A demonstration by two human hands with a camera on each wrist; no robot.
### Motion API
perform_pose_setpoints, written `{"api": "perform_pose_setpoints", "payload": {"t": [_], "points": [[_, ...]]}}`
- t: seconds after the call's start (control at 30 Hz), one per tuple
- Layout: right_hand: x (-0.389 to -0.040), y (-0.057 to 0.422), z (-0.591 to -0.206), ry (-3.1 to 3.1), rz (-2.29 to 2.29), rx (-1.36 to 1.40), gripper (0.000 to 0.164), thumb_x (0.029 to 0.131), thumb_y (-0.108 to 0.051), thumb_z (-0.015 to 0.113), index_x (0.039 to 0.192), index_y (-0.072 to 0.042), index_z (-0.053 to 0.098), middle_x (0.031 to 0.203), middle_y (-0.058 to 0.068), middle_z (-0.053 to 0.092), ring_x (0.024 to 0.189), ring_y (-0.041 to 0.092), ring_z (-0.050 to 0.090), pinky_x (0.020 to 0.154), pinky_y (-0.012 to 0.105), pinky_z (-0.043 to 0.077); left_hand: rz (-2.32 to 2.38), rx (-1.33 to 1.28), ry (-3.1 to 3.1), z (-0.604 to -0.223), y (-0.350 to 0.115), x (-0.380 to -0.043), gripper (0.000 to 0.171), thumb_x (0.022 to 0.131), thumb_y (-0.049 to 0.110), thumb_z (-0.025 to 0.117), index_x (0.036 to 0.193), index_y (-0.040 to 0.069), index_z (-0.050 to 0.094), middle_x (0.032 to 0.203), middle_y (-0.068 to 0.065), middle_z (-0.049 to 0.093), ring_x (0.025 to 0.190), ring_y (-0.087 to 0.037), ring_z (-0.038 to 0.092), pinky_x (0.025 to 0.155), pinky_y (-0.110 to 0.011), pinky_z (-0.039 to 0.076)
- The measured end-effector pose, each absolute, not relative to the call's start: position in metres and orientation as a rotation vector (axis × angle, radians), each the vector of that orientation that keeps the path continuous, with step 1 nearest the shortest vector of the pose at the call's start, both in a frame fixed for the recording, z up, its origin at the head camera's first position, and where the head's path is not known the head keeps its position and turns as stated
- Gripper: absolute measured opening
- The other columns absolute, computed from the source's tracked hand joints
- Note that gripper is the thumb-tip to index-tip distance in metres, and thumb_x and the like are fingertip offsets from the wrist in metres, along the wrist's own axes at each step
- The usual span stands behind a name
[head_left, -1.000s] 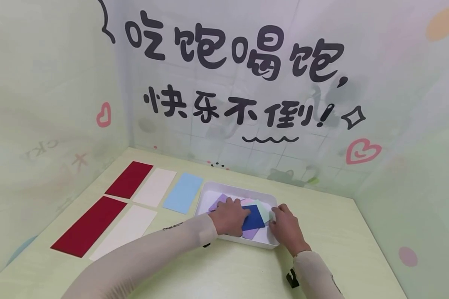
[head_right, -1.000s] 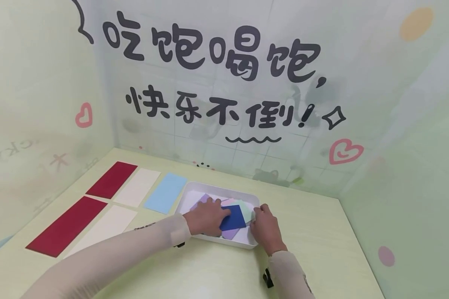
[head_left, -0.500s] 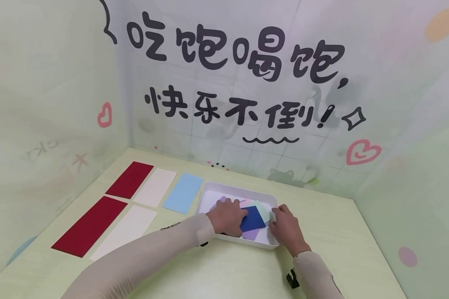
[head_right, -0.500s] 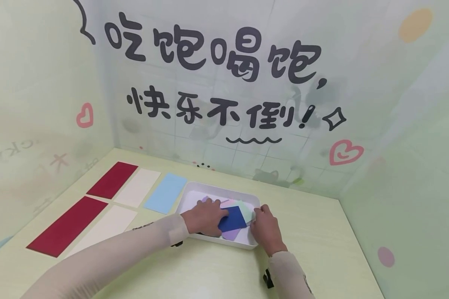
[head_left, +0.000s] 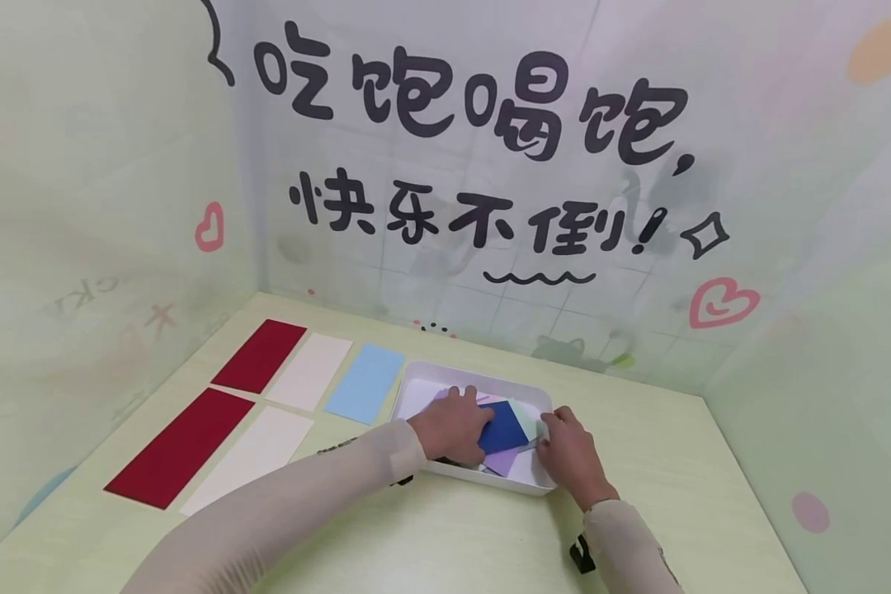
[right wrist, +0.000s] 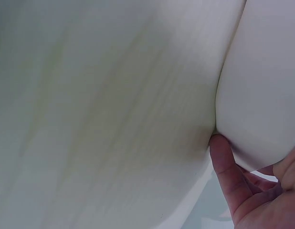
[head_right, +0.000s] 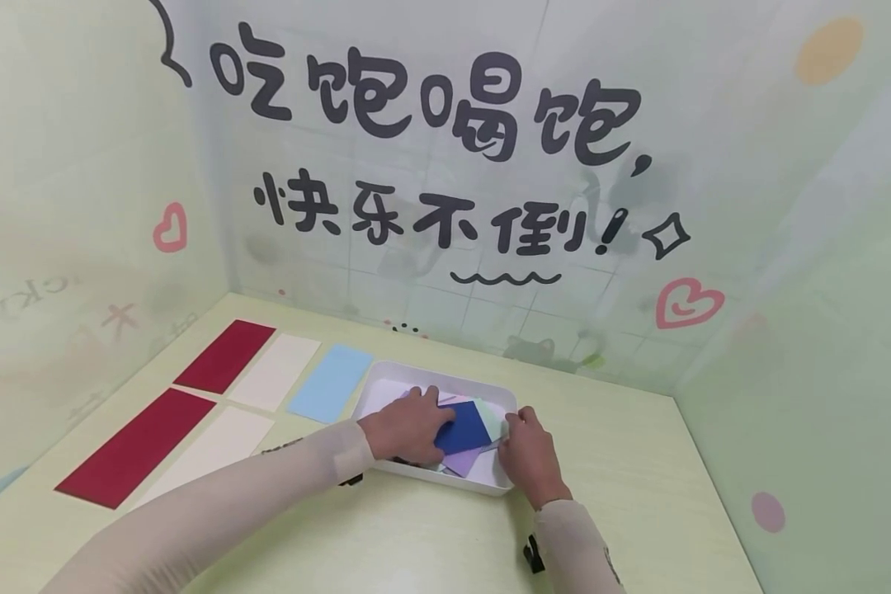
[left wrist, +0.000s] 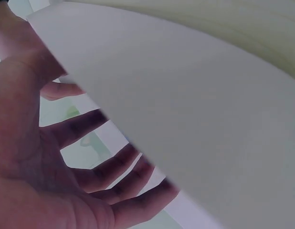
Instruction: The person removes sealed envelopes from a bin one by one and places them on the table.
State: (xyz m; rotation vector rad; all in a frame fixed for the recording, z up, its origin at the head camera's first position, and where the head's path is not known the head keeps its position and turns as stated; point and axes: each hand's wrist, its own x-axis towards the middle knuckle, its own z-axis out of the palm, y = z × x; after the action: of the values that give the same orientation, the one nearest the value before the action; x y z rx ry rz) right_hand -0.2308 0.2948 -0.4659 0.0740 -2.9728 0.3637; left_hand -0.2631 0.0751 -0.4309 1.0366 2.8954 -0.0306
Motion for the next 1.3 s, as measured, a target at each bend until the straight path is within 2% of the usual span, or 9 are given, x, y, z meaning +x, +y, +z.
{"api": "perform_pose_setpoints", "payload": {"t": [0.33,0.8,1.03,1.3], "points": [[-0.231,0.294,-0.465,-2.979,0.374,0.070,0.044,0.087,-0.007,0.067,0.129,0.004,0.061,0.119,0.017,0.054,0.091,0.030,0.060,0.084,0.046,0.051,0.046,0.980,2.908,-0.419,0.066,-0.263,0.059,0.085,0.048,0.069,0.138,0.024,0.057,0.125,-0.011,0.048,0.099,-0.024,0.047,0.069,-0.037,0.052],[-0.232,0.294,-0.465,-2.998,0.362,0.064,0.044,0.088,-0.009,0.067,0.130,0.005,0.060,0.120,0.018,0.053,0.092,0.031,0.060,0.085,0.046,0.051,0.178,0.965,2.956,-0.400,0.042,-0.265,0.060,0.085,0.047,0.066,0.138,0.021,0.057,0.121,-0.013,0.049,0.098,-0.025,0.048,0.069,-0.034,0.051],[-0.231,0.296,-0.465,-2.996,0.357,0.089,0.044,0.088,-0.008,0.067,0.129,0.006,0.060,0.122,0.020,0.053,0.093,0.032,0.060,0.085,0.047,0.051,0.244,0.927,3.013,-0.386,0.018,-0.256,0.062,0.088,0.052,0.064,0.140,0.019,0.056,0.122,-0.016,0.050,0.096,-0.027,0.049,0.072,-0.037,0.051],[-0.233,0.298,-0.464,-2.986,0.368,0.115,0.044,0.088,-0.008,0.067,0.129,0.006,0.060,0.122,0.020,0.053,0.095,0.034,0.061,0.085,0.047,0.052,0.280,0.802,3.071,-0.377,-0.024,-0.239,0.063,0.088,0.055,0.063,0.140,0.018,0.056,0.120,-0.016,0.050,0.094,-0.028,0.050,0.069,-0.038,0.052]]}}
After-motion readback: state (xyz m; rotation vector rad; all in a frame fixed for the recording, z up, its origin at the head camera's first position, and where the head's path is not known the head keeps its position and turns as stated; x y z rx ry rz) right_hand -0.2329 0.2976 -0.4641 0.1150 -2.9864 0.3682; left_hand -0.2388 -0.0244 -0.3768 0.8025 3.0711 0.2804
